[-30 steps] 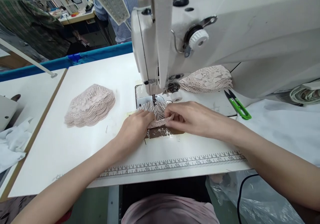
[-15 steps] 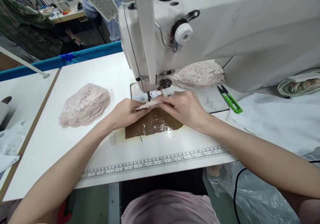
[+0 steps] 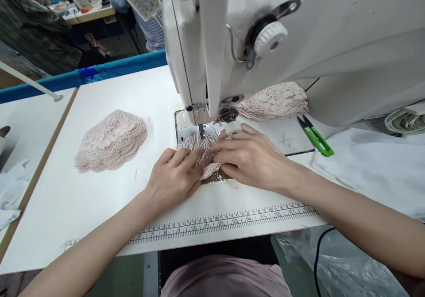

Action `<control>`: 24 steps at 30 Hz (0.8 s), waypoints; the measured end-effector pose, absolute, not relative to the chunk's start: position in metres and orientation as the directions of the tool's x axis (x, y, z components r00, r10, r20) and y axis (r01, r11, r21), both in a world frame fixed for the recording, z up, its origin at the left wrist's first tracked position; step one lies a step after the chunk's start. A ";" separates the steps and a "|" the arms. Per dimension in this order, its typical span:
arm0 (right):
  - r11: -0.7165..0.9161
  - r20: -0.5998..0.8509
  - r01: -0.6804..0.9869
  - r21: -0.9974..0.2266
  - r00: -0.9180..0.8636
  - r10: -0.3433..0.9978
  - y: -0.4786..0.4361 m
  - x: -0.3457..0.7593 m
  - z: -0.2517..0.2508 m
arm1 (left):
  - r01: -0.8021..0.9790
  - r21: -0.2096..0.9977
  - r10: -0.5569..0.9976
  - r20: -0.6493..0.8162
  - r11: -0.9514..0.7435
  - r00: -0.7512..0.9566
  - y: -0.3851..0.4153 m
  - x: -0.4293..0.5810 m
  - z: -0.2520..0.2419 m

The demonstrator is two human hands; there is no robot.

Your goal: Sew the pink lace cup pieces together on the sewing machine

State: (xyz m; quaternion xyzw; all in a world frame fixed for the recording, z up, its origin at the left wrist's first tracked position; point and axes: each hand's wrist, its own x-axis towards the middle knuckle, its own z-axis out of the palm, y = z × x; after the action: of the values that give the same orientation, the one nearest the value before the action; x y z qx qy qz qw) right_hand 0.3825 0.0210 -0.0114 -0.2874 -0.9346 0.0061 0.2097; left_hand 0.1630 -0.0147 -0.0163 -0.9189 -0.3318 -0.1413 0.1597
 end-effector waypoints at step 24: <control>0.803 0.394 0.589 -0.093 -0.719 0.572 0.028 0.378 -0.018 | 0.713 -0.005 0.675 0.317 -0.701 0.666 0.000 0.158 -0.020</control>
State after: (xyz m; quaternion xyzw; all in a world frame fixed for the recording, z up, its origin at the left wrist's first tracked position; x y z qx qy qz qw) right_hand 0.3780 0.0281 -0.0175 -0.3132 -0.9269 -0.0196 0.2061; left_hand 0.1581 0.0005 -0.0203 -0.9105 -0.3810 -0.1473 0.0641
